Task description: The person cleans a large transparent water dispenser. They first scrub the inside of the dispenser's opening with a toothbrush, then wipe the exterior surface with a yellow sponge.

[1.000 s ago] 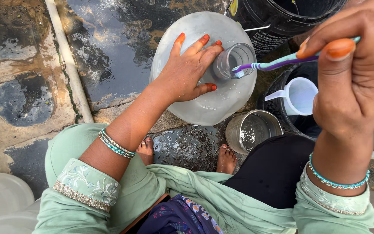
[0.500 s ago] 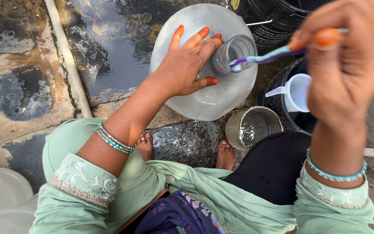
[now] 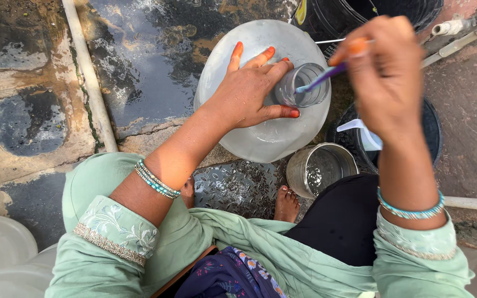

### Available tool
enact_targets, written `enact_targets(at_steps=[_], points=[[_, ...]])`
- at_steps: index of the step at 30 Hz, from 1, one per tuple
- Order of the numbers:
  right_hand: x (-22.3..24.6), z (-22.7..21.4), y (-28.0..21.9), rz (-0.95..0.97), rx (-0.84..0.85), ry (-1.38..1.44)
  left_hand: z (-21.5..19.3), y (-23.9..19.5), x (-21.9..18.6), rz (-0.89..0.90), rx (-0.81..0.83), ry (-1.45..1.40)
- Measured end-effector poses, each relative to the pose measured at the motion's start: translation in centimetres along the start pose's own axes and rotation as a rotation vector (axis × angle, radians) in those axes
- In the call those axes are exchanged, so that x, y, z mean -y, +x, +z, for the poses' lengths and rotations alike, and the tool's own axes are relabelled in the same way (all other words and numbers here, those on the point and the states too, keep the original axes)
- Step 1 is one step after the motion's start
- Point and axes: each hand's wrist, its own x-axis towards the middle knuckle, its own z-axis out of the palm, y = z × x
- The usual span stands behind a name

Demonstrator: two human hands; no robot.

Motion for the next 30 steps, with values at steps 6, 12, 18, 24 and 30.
enact_targets(at_steps=[6,12,18,24,30], points=[[3.8,-2.8,-0.6,-0.013,-0.067,0.057,0.8,0.1,-0.1,-0.020,0.061,-0.042],[-1.3,3.1,-0.1,-0.091,0.139,-0.068,0.9,-0.1,0.4,0.021,-0.002,-0.044],[1.4,-0.7,-0.4,-0.081,-0.034,-0.017,0.3,-0.1,0.7,-0.002,-0.043,-0.028],[1.7,-1.0,-0.4,-0.124,-0.021,-0.065,0.3,0.1,-0.1,-0.002,0.020,-0.086],[-1.7,2.6,0.3,-0.231,0.194,-0.051,0.1,-0.2,0.2,0.021,0.008,-0.100]])
